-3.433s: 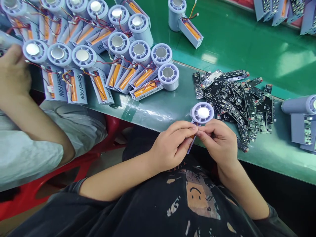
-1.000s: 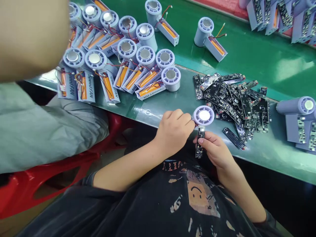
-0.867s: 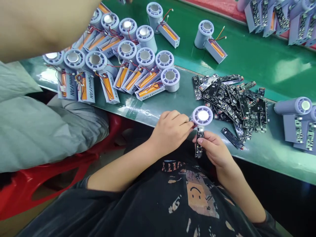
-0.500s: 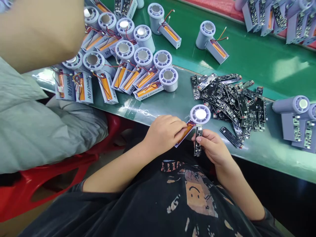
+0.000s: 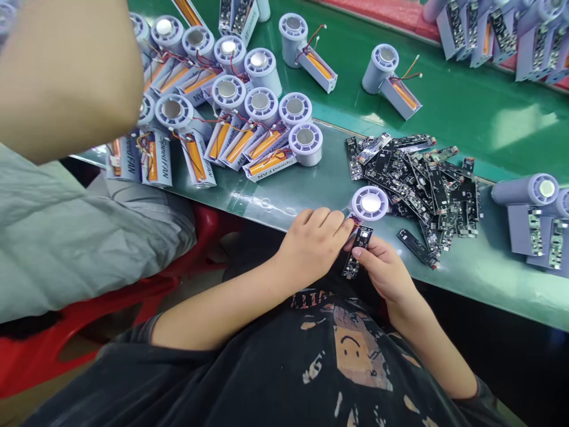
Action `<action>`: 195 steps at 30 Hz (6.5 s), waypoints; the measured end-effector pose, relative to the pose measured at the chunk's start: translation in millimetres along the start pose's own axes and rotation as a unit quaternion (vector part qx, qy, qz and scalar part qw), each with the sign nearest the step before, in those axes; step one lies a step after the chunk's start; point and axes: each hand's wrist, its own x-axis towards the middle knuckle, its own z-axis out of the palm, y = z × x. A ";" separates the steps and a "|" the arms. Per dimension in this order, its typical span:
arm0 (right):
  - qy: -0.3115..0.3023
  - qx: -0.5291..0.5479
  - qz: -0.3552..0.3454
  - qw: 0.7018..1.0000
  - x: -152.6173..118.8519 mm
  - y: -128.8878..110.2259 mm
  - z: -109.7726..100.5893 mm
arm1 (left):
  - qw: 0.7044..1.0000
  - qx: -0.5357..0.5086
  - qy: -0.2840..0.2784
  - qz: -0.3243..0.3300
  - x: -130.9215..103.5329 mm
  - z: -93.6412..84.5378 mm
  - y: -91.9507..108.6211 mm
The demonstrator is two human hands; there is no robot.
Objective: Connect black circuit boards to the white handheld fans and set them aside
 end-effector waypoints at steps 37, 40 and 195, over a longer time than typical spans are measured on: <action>0.088 0.094 0.053 0.990 -4.8 -7.6 7.4 | 0.971 -0.231 -0.064 -0.014 37.1 5.3 -17.6; 0.086 0.100 0.064 0.989 -4.9 -8.7 7.1 | 0.957 -0.279 -0.078 -0.031 41.2 6.6 -18.3; 0.164 -0.548 -0.179 0.801 -18.9 -34.1 -10.0 | 0.991 -0.114 -0.062 -0.018 40.7 1.1 -27.0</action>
